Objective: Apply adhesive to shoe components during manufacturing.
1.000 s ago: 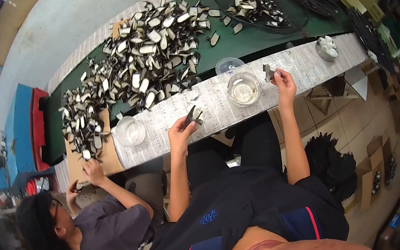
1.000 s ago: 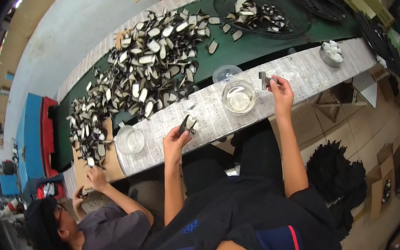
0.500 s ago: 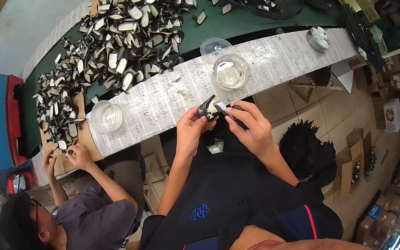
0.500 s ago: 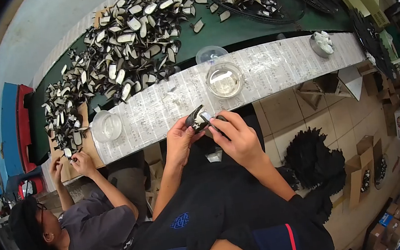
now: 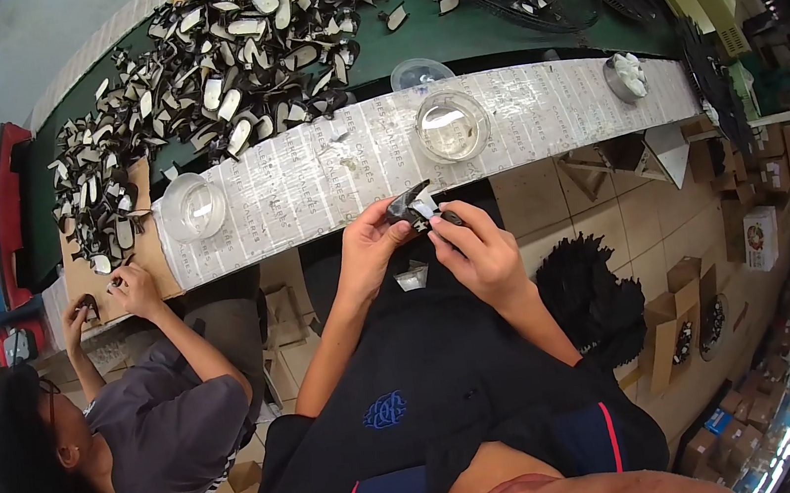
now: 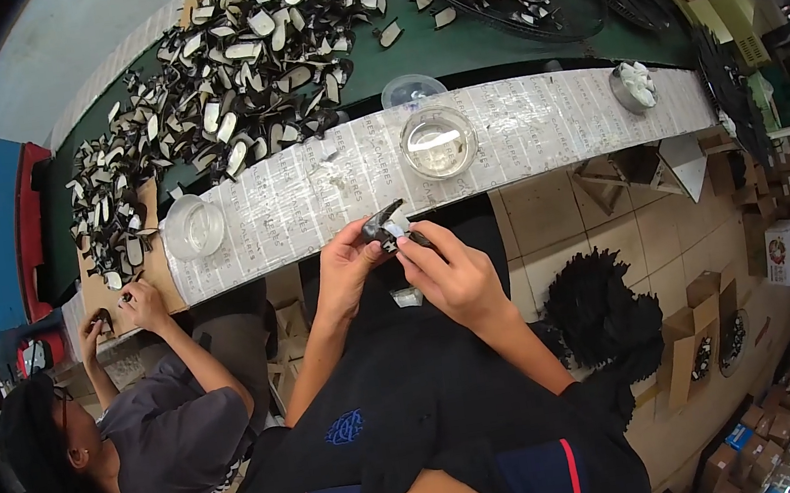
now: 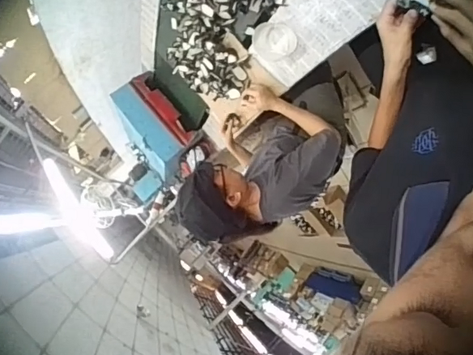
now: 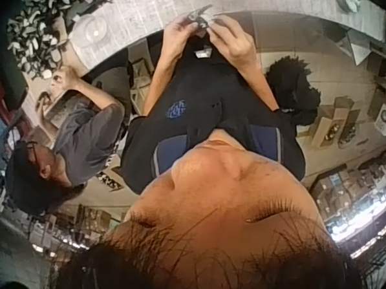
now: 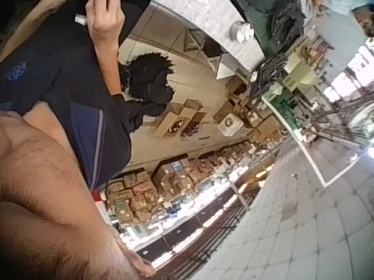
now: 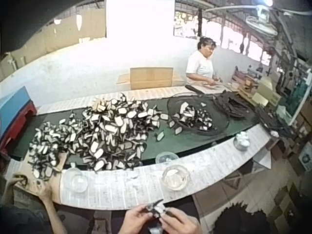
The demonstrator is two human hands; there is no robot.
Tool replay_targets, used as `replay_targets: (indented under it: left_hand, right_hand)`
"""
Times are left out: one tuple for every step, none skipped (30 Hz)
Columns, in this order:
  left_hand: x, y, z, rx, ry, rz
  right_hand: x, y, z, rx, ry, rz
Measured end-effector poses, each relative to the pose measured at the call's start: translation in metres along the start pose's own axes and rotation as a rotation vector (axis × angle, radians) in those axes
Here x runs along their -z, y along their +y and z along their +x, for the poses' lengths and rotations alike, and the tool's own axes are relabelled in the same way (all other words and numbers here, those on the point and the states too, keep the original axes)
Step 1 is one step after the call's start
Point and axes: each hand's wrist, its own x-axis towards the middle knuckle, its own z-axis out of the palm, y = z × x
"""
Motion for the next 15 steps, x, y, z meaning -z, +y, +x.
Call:
replay_targets:
  left_hand:
    - [-0.0004, 0.0017, -0.0007, 0.005, -0.002, -0.006]
    - [0.0004, 0.0019, -0.0013, 0.003, -0.001, -0.008]
    - [0.0014, 0.0020, -0.0019, -0.007, -0.010, 0.009]
    - [0.0016, 0.0021, -0.0024, -0.017, -0.020, 0.025]
    - [0.0012, 0.0023, -0.0029, -0.019, -0.020, 0.022]
    - [0.0006, 0.0028, -0.0035, -0.024, -0.016, 0.019]
    - [-0.0004, 0.0035, -0.0039, -0.029, -0.013, 0.016]
    - [-0.0018, 0.0042, -0.0040, -0.030, -0.012, 0.014]
    - [-0.0036, 0.0053, -0.0036, -0.026, -0.017, 0.002]
    - [-0.0045, 0.0062, -0.0038, -0.023, -0.021, -0.010]
    - [-0.0047, 0.0063, -0.0038, -0.023, -0.019, -0.012]
    - [-0.0047, 0.0063, -0.0035, -0.025, -0.018, -0.007]
    - [-0.0047, 0.0064, -0.0031, -0.028, -0.018, -0.001]
    - [-0.0046, 0.0068, -0.0029, -0.027, -0.016, -0.002]
    - [-0.0044, 0.0073, -0.0029, -0.024, -0.026, 0.004]
  right_hand:
    - [0.0001, -0.0004, 0.0002, 0.002, -0.002, 0.000]
    - [0.0003, -0.0008, 0.0005, 0.019, 0.007, -0.004]
    - [0.0005, -0.0012, 0.0007, 0.036, 0.015, -0.008]
    - [0.0006, -0.0015, 0.0010, 0.037, 0.013, -0.009]
    - [0.0006, -0.0019, 0.0014, 0.047, 0.017, -0.011]
    - [0.0004, -0.0024, 0.0016, 0.057, 0.021, -0.013]
    - [0.0004, -0.0027, 0.0012, 0.058, 0.019, -0.014]
    - [0.0003, -0.0032, 0.0004, 0.050, 0.024, -0.014]
    - [0.0003, -0.0034, -0.0003, 0.040, 0.029, -0.014]
    - [0.0002, -0.0042, -0.0003, 0.041, 0.026, -0.013]
    - [0.0004, -0.0049, -0.0002, 0.030, 0.032, -0.006]
    - [0.0004, -0.0054, -0.0002, 0.018, 0.037, 0.002]
    - [0.0003, -0.0056, -0.0003, 0.018, 0.034, 0.003]
    - [0.0002, -0.0057, -0.0004, 0.008, 0.047, 0.026]
    - [0.0003, -0.0059, -0.0008, -0.002, 0.059, 0.048]
